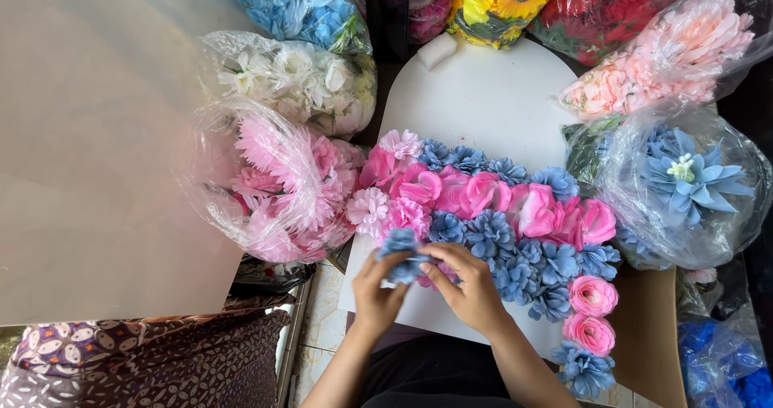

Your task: Arranging artificial flower heads into a decorative pattern on a white board

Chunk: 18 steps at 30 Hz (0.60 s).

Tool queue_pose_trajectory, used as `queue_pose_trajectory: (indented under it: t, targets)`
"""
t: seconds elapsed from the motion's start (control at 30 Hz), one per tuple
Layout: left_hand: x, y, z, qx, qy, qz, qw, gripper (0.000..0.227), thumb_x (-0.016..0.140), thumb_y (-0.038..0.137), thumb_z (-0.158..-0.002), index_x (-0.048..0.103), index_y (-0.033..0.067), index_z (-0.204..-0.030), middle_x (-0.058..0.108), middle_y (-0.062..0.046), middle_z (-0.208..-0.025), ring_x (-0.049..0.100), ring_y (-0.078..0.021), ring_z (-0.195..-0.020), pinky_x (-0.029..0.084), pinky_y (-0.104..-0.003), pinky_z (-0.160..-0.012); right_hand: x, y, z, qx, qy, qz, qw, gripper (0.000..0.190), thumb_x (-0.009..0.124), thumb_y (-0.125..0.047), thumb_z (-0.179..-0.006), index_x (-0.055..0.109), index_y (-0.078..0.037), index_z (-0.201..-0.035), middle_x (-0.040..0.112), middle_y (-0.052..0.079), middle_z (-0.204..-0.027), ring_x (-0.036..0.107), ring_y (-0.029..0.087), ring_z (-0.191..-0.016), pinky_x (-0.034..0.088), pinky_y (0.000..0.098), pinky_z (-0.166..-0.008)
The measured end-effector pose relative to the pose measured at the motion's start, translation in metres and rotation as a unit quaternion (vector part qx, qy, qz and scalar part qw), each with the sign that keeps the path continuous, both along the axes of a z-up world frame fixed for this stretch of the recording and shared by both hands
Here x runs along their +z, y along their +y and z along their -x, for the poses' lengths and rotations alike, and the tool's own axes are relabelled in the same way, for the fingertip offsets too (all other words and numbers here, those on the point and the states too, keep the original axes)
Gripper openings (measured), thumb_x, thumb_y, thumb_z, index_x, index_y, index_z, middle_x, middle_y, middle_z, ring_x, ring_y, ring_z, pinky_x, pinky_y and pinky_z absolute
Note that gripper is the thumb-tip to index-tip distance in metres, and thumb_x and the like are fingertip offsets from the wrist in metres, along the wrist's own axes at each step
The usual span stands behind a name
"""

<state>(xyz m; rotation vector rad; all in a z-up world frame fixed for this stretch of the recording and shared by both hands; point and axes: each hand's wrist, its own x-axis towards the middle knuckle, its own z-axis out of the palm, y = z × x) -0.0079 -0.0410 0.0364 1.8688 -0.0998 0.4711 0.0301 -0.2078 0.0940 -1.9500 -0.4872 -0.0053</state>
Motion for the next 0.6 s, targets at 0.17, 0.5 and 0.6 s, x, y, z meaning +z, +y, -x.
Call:
queue_pose_trajectory:
  t: [0.17,0.5,0.6]
  targets:
    - [-0.053,0.029,-0.005,0.220,-0.022,0.010,0.975,0.023,0.083,0.002,-0.077,0.076,0.0117,-0.096,0.072,-0.010,-0.081,0.066,-0.0266,-0.068,0.050,-0.037,-0.064,-0.017,-0.014,-0.014,-0.067,-0.082,0.006,0.994,0.016,0.068,-0.011,-0.096,0.077,-0.008,-0.109,0.078,0.009,-0.100,0.075,0.028,-0.097,0.058,0.0399,-0.085]
    - [-0.083,0.036,-0.006,0.208,0.021,-0.066,0.976,0.029,0.077,-0.002,-0.079,0.070,0.0114,-0.104,0.067,-0.015,-0.090,0.068,-0.0420,-0.087,0.055,-0.047,-0.077,-0.030,-0.025,-0.020,-0.064,-0.098,0.097,0.988,0.021,0.074,-0.015,-0.092,0.077,-0.010,-0.113,0.077,0.007,-0.103,0.074,0.027,-0.101,0.057,0.0406,-0.089]
    - [-0.081,0.034,-0.002,0.262,-0.009,-0.053,0.964,0.019,0.078,0.002,-0.084,0.072,0.0156,-0.096,0.068,-0.006,-0.083,0.068,-0.0318,-0.078,0.055,-0.037,-0.074,-0.035,-0.027,-0.019,-0.057,-0.095,0.105,0.988,0.024,0.074,-0.014,-0.091,0.076,-0.010,-0.114,0.077,0.007,-0.104,0.073,0.027,-0.102,0.057,0.0404,-0.090]
